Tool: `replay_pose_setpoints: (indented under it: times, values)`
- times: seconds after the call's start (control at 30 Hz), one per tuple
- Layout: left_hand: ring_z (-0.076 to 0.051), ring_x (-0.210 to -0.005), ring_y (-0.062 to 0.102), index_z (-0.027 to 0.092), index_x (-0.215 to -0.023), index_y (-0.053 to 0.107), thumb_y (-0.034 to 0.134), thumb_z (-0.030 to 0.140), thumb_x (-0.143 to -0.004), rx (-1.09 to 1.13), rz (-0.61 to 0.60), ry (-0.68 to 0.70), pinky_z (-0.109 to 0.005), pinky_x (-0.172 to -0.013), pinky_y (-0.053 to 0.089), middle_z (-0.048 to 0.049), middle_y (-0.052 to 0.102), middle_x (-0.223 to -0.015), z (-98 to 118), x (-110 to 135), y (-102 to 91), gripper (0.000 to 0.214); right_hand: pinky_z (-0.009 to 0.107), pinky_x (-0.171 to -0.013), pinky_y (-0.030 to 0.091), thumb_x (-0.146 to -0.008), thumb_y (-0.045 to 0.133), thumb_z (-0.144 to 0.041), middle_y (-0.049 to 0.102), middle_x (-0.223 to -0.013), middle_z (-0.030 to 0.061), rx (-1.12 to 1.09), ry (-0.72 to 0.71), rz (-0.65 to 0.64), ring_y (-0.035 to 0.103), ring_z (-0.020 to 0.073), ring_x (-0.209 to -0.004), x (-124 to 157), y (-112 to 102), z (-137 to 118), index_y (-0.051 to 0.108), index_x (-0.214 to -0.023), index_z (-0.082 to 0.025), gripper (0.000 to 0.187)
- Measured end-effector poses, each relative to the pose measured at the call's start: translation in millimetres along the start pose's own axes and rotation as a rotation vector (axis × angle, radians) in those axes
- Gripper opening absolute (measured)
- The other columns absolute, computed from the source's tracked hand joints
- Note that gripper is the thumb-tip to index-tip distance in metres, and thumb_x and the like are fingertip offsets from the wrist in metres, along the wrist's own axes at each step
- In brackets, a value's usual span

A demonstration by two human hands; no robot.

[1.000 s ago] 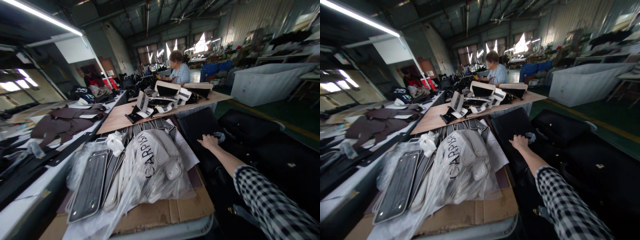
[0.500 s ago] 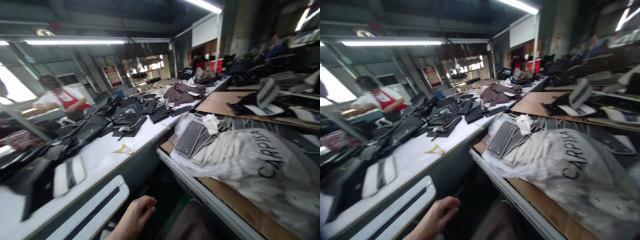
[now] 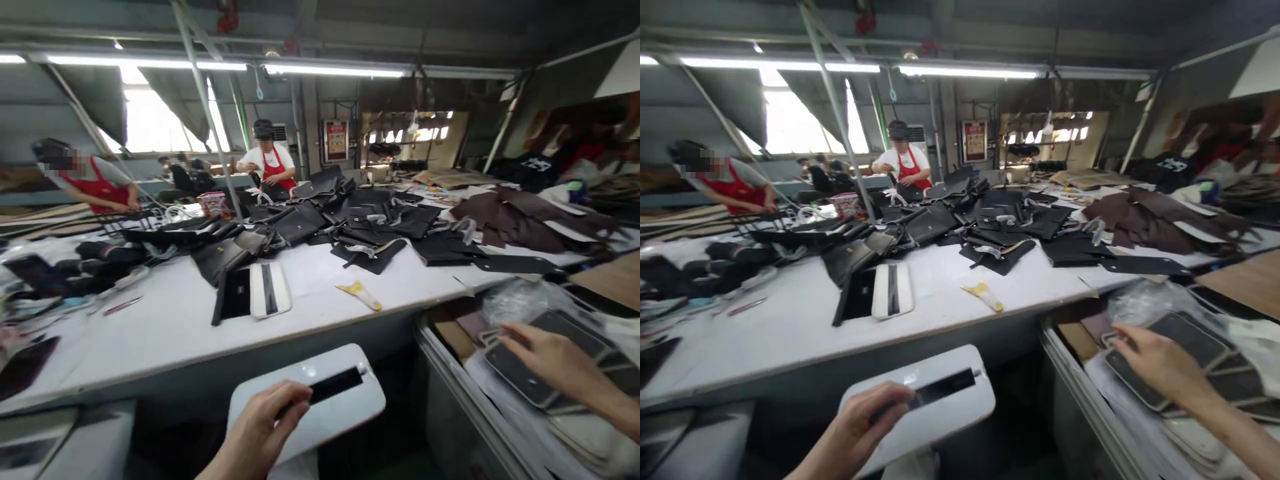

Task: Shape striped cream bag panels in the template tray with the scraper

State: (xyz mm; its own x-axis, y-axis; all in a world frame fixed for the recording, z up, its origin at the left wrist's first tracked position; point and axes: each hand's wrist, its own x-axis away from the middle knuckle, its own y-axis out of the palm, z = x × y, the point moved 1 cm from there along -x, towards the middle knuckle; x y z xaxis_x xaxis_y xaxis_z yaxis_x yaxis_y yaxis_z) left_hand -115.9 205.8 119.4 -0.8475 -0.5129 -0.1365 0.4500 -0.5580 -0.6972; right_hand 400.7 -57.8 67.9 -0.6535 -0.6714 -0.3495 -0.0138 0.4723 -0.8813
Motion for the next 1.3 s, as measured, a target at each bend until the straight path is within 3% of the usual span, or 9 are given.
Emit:
replay_pose_setpoints:
  times: [0.23, 0.37, 0.5, 0.73, 0.9, 1.0, 1.07, 1.2, 1.3]
  values:
    - [-0.021, -0.098, 0.065, 0.023, -0.111, 0.064, 0.054, 0.046, -0.091, -0.019, 0.459, -0.307, -0.032, -0.088, 0.052, -0.0052, 0.069, -0.109, -137, 4, -92.8, 0.033, 0.043, -0.090, 0.052, -0.085, 0.042, -0.046, 0.070, -0.112, 0.0099, 0.027, -0.344, -0.279, 0.067, 0.0289, -0.100, -142, 141, -242, 0.067, -0.110, -0.021, 0.044]
    - [-0.025, -0.102, 0.064, 0.016, -0.118, 0.060, 0.049, 0.051, -0.090, -0.080, 0.691, -0.454, -0.040, -0.089, 0.054, -0.0116, 0.066, -0.116, -229, -28, -144.0, 0.047, 0.037, -0.091, 0.051, -0.087, 0.049, -0.036, 0.069, -0.115, 0.0091, 0.043, -0.530, -0.295, 0.064, 0.0269, -0.105, -187, 192, -357, 0.066, -0.116, -0.019, 0.037]
    - [-0.030, -0.123, 0.052, 0.012, -0.135, 0.046, 0.053, 0.052, -0.088, -0.141, 0.758, -0.477, -0.047, -0.105, 0.043, -0.0174, 0.053, -0.135, -296, -75, -160.3, 0.062, 0.038, -0.105, 0.040, -0.087, 0.052, -0.022, 0.060, -0.130, 0.0095, 0.058, -0.738, -0.218, 0.052, 0.0266, -0.121, -222, 234, -476, 0.057, -0.128, -0.017, 0.042]
    - [-0.029, -0.125, 0.049, 0.017, -0.142, 0.039, 0.057, 0.030, -0.086, -0.213, 0.715, -0.438, -0.049, -0.108, 0.037, -0.0126, 0.055, -0.135, -330, -99, -141.8, 0.060, 0.040, -0.113, 0.025, -0.087, 0.051, -0.014, 0.042, -0.147, 0.0144, 0.088, -0.948, -0.129, 0.034, 0.0289, -0.135, -279, 318, -672, 0.037, -0.146, -0.011, 0.061]
    - [-0.027, -0.120, 0.051, 0.018, -0.138, 0.043, 0.051, 0.014, -0.082, -0.119, 0.743, -0.479, -0.046, -0.104, 0.040, -0.0110, 0.058, -0.127, -333, -94, -145.3, 0.057, 0.041, -0.102, 0.036, -0.085, 0.059, -0.019, 0.054, -0.131, 0.0120, 0.115, -0.990, -0.214, 0.049, 0.0295, -0.119, -297, 374, -748, 0.050, -0.139, -0.025, 0.055]
    - [-0.026, -0.118, 0.051, 0.019, -0.137, 0.043, 0.049, 0.008, -0.078, -0.067, 0.757, -0.494, -0.045, -0.103, 0.040, -0.0107, 0.059, -0.124, -333, -94, -147.6, 0.060, 0.037, -0.091, 0.043, -0.091, 0.054, -0.026, 0.059, -0.119, 0.0123, 0.072, -0.915, -0.189, 0.055, 0.0277, -0.106, -303, 374, -776, 0.065, -0.121, -0.023, 0.031]
    - [-0.026, -0.117, 0.051, 0.017, -0.137, 0.043, 0.048, 0.007, -0.077, -0.057, 0.763, -0.487, -0.045, -0.103, 0.040, -0.0112, 0.059, -0.124, -331, -94, -148.4, 0.061, 0.037, -0.087, 0.045, -0.096, 0.048, -0.030, 0.060, -0.116, 0.0125, 0.011, -0.831, -0.119, 0.056, 0.0272, -0.102, -313, 352, -792, 0.067, -0.112, -0.020, 0.027]
    - [-0.026, -0.116, 0.051, 0.014, -0.136, 0.044, 0.046, 0.006, -0.076, -0.071, 0.773, -0.454, -0.046, -0.104, 0.039, -0.0120, 0.058, -0.125, -331, -95, -148.5, 0.060, 0.039, -0.087, 0.044, -0.101, 0.042, -0.034, 0.060, -0.112, 0.0137, -0.142, -0.653, 0.072, 0.057, 0.0281, -0.100, -347, 264, -805, 0.064, -0.113, -0.010, 0.035]
    - [-0.028, -0.120, 0.049, 0.014, -0.134, 0.047, 0.050, 0.008, -0.076, -0.020, 0.836, -0.404, -0.047, -0.107, 0.037, -0.0124, 0.057, -0.128, -333, -95, -148.6, 0.058, 0.041, -0.092, 0.042, -0.096, 0.054, -0.034, 0.064, -0.102, 0.0104, -0.418, -0.550, 0.160, 0.057, 0.0277, -0.101, -370, 179, -783, 0.065, -0.107, -0.002, 0.035]
